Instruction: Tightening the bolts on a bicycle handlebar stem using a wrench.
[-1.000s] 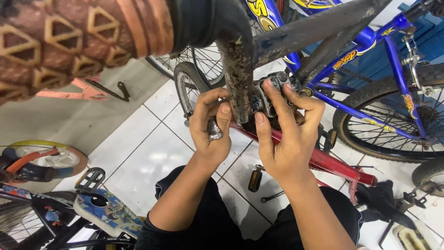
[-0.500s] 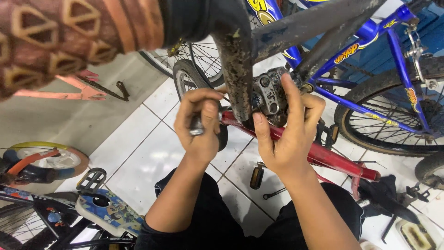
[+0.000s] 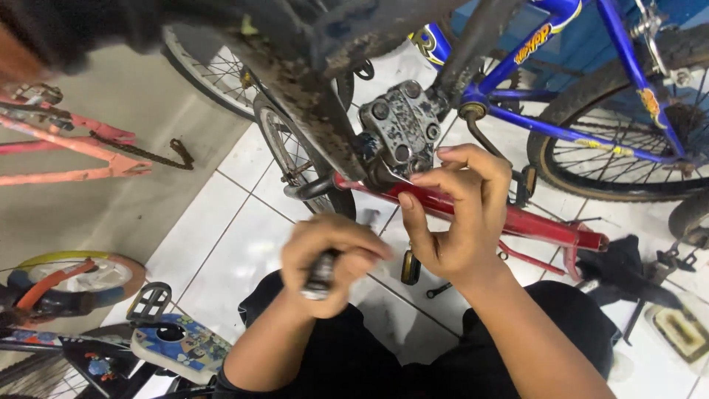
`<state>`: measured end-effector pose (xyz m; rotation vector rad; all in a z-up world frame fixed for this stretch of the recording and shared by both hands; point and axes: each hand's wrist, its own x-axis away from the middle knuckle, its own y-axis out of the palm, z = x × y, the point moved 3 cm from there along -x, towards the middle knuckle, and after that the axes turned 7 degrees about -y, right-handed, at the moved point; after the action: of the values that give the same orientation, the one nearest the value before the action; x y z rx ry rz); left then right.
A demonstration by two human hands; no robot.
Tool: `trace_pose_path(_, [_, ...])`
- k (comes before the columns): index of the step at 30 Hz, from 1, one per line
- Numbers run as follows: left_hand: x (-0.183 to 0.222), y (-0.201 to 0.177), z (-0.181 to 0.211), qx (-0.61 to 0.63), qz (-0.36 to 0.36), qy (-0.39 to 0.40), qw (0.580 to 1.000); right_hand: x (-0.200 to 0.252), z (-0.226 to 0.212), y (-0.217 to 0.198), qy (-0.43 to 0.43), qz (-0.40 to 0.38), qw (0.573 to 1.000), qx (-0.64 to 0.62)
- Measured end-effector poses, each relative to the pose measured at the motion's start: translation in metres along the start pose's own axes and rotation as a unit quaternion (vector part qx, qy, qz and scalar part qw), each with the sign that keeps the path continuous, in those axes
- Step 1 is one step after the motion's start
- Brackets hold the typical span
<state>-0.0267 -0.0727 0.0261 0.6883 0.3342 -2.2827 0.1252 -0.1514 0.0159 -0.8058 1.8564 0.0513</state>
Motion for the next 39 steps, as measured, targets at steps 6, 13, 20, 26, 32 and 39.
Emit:
trace_pose_path(6, [0.021,0.056,-0.027,0.052,-0.013,-0.112,0.992,0.007,-0.009,-0.019,0.032,-0.038,0.994,0.101])
trace_pose_path(13, [0.039,0.108,-0.068,0.275,0.037,-0.291,0.916,0.047,0.002,-0.046,0.089,-0.204,0.955,0.195])
trace_pose_path(20, [0.053,0.159,-0.116,0.214,-0.088,-0.485,0.844,0.149,0.026,-0.067,0.260,-0.474,0.755,0.371])
trace_pose_path(26, [0.182,0.228,-0.250,0.046,-0.243,-0.659,0.710,0.249,0.041,-0.056,0.331,-0.643,0.540,0.430])
trace_pose_path(32, [0.243,0.235,-0.303,-0.038,-0.349,-0.657,0.667,0.327,0.030,-0.038,0.371,-0.713,0.493,0.334])
trace_pose_path(39, [0.251,0.241,-0.336,-0.137,-0.468,-0.581,0.652,0.374,0.041,-0.062,0.417,-0.702,0.484,0.313])
